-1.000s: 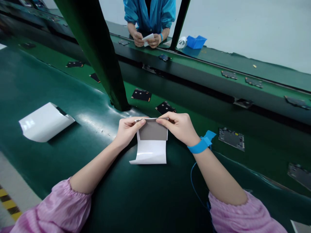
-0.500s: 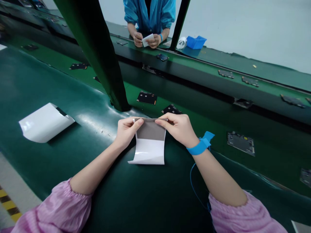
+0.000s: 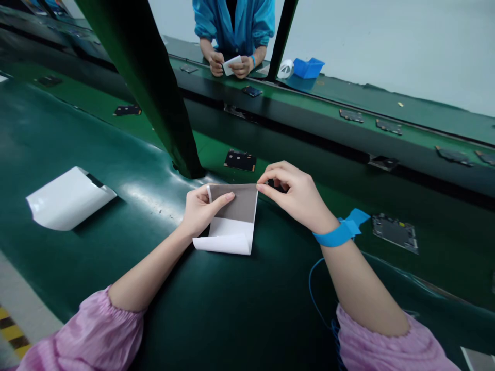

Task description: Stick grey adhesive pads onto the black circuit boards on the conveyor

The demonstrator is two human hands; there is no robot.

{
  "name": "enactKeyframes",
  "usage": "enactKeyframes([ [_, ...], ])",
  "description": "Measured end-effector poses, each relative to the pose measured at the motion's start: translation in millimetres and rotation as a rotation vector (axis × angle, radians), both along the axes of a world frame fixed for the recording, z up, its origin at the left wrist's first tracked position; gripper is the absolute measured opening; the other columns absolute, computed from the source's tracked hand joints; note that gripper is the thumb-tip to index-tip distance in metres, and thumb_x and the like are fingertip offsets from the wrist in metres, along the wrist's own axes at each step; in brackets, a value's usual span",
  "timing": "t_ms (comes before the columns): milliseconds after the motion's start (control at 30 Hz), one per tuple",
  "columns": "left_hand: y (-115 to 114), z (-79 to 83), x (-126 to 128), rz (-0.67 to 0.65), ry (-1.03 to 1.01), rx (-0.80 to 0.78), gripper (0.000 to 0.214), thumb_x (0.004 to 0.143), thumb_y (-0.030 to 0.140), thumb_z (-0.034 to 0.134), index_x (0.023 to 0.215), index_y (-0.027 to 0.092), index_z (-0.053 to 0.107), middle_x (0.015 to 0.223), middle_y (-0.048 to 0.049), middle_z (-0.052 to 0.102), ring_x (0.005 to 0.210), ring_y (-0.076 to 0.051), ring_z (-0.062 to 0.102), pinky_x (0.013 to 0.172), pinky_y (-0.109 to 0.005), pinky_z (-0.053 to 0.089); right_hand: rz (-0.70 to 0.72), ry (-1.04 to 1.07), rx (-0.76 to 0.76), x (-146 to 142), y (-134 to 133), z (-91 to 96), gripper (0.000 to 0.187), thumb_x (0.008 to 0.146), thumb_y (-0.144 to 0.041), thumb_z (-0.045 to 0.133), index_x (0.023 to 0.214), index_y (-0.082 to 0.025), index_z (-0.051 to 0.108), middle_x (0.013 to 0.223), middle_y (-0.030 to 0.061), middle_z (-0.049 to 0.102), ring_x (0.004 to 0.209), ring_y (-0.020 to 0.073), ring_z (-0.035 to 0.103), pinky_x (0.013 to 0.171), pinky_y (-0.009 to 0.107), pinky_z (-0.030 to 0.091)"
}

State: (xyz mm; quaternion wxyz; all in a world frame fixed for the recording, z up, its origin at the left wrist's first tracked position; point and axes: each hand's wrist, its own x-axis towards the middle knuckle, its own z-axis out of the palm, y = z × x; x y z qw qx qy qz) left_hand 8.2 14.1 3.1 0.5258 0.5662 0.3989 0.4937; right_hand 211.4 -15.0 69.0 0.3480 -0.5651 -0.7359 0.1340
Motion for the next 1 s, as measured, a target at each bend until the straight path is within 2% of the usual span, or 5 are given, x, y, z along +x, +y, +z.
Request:
enactKeyframes([
  [367,-1,0.6,1,-0.071,-0.013,-0.118,0.028,0.067,0.040,0.078,0.075,0.015,0.070,0.075,-0.0054,0.073,0.065,-0.016,0.065,0.055,-0.024,0.052,-0.034,-0.125,0.069,5,-2,0.0,0.020,0.086,-0.038,0.057,0.076,-0.022,0.065,0.100,0.0083,0.056,0.077,0.0192,0.057,0.062,0.036,0.048],
  [500,1,0.8,1,-0.042,0.012,-0.176,0.028,0.065,0.041,0.079,0.074,0.015,0.070,0.074,-0.0049,0.073,0.064,-0.017,0.065,0.054,-0.024,0.052,-0.271,-0.049,0.044,47,4,-10.8,0.025,0.084,-0.046,0.059,0.078,-0.023,0.068,0.102,0.0091,0.058,0.080,0.0217,0.059,0.060,0.036,0.049],
  [700,3,1.2,0,-0.024,0.099,-0.144,0.028,0.062,0.040,0.081,0.068,0.016,0.069,0.068,-0.0035,0.070,0.060,-0.015,0.063,0.050,-0.023,0.049,-0.420,-0.025,-0.205,124,-10,-57.1,0.042,0.075,-0.062,0.060,0.068,-0.022,0.068,0.086,0.0097,0.065,0.087,0.0282,0.060,0.070,0.042,0.049],
  [800,2,1.6,0,-0.019,0.120,-0.127,0.027,0.062,0.039,0.081,0.065,0.016,0.067,0.065,-0.0027,0.069,0.058,-0.015,0.062,0.049,-0.023,0.049,-0.447,-0.047,-0.269,139,-22,-70.7,0.046,0.074,-0.066,0.059,0.070,-0.022,0.071,0.096,0.0113,0.066,0.089,0.0288,0.060,0.070,0.043,0.049],
  [1000,2,-1.0,0,0.011,0.147,-0.112,0.028,0.062,0.039,0.081,0.066,0.016,0.066,0.063,-0.0019,0.067,0.057,-0.013,0.059,0.049,-0.022,0.047,-0.465,-0.079,-0.324,145,-29,-71.6,0.046,0.075,-0.067,0.058,0.074,-0.023,0.073,0.104,0.0110,0.063,0.088,0.0273,0.060,0.072,0.044,0.049],
])
